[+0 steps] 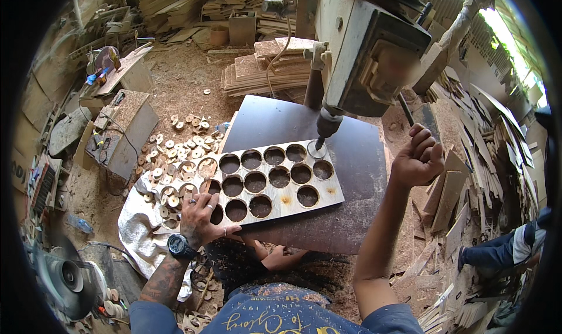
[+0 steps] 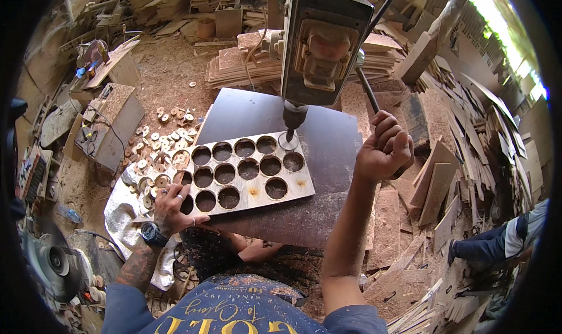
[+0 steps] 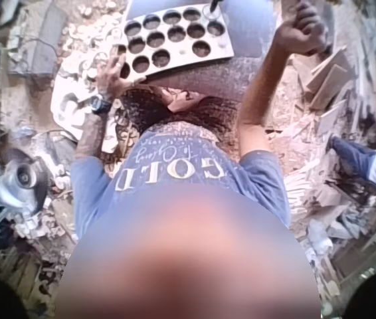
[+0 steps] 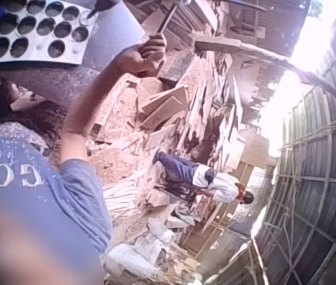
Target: The person uses a drill press to cut multiple circular holes in a rectangular board. They hold the board with one hand and operate the drill press lever with the other, systematically drilling holes in a grid pattern. After completing the first board, they replace it with a second board and continue drilling holes.
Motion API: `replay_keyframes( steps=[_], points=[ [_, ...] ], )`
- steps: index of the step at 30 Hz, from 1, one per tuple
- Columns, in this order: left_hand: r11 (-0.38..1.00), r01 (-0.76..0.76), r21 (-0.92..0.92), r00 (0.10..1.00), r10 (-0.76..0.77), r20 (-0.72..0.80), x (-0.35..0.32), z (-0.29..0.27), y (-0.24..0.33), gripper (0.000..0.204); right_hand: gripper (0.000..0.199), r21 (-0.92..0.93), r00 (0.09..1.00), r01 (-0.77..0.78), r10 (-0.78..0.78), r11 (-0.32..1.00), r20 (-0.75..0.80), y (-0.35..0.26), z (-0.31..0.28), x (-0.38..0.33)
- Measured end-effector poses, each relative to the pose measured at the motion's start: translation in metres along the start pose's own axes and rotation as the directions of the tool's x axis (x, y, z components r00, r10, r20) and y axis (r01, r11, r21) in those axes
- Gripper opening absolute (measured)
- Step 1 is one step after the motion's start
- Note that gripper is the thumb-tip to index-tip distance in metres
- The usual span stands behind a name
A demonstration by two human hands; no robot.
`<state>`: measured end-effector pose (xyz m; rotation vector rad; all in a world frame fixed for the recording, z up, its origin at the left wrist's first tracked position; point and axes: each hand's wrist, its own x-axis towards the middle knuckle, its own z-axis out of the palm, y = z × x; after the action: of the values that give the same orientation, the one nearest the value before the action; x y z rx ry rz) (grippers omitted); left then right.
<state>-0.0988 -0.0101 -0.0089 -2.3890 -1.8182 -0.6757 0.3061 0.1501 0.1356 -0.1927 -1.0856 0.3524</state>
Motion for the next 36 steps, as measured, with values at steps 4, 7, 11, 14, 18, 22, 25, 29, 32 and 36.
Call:
replay_keyframes(
  steps=[4,7,11,14,18,22,25,29,32,36],
  points=[
    [1.0,0.005,0.006,1.0,-0.005,-0.004,0.0,0.001,0.001,0.098,0.044,0.038,1.0,0.001,-0.001,0.999,-0.006,0.003,-0.001,-0.004],
    [1.0,0.0,0.006,1.0,0.0,0.001,0.0,0.0,0.001,0.097,0.045,0.037,1.0,0.007,-0.007,0.999,-0.016,0.004,-0.002,-0.006],
    [1.0,0.004,0.011,1.0,-0.004,0.007,-0.001,0.0,0.001,0.097,0.046,0.05,1.0,0.023,-0.023,0.999,0.007,0.005,-0.004,-0.008],
    [1.0,0.015,0.004,1.0,-0.015,0.016,-0.002,0.0,0.001,0.097,0.046,0.064,1.0,0.026,-0.027,0.998,0.013,0.006,-0.005,-0.009],
    [0.999,0.039,-0.008,0.999,-0.038,0.031,-0.002,0.001,0.001,0.097,0.046,0.07,1.0,0.026,-0.024,0.997,-0.017,0.007,-0.006,-0.01],
    [1.0,0.005,0.028,1.0,-0.005,-0.002,-0.002,0.001,0.0,0.097,0.046,0.046,1.0,0.023,-0.023,0.999,-0.006,0.006,-0.005,-0.009],
    [1.0,0.004,0.003,1.0,-0.004,-0.003,-0.002,0.001,0.0,0.097,0.046,0.042,1.0,0.018,-0.017,0.999,-0.014,0.004,-0.002,-0.006],
    [0.999,0.047,0.006,0.998,-0.047,0.035,-0.002,0.0,0.002,0.1,0.046,0.0,1.0,0.001,-0.001,1.0,-0.017,-0.001,0.006,0.004],
    [1.0,0.003,0.029,1.0,-0.004,0.017,-0.002,-0.001,0.002,0.102,0.049,-0.002,1.0,0.015,-0.015,1.0,0.002,-0.006,0.02,0.028],
    [0.999,0.031,0.029,0.999,-0.032,0.041,-0.003,0.001,0.005,0.105,0.047,-0.077,0.978,-0.154,0.141,0.985,-0.153,-0.013,0.053,0.091]
  ],
)
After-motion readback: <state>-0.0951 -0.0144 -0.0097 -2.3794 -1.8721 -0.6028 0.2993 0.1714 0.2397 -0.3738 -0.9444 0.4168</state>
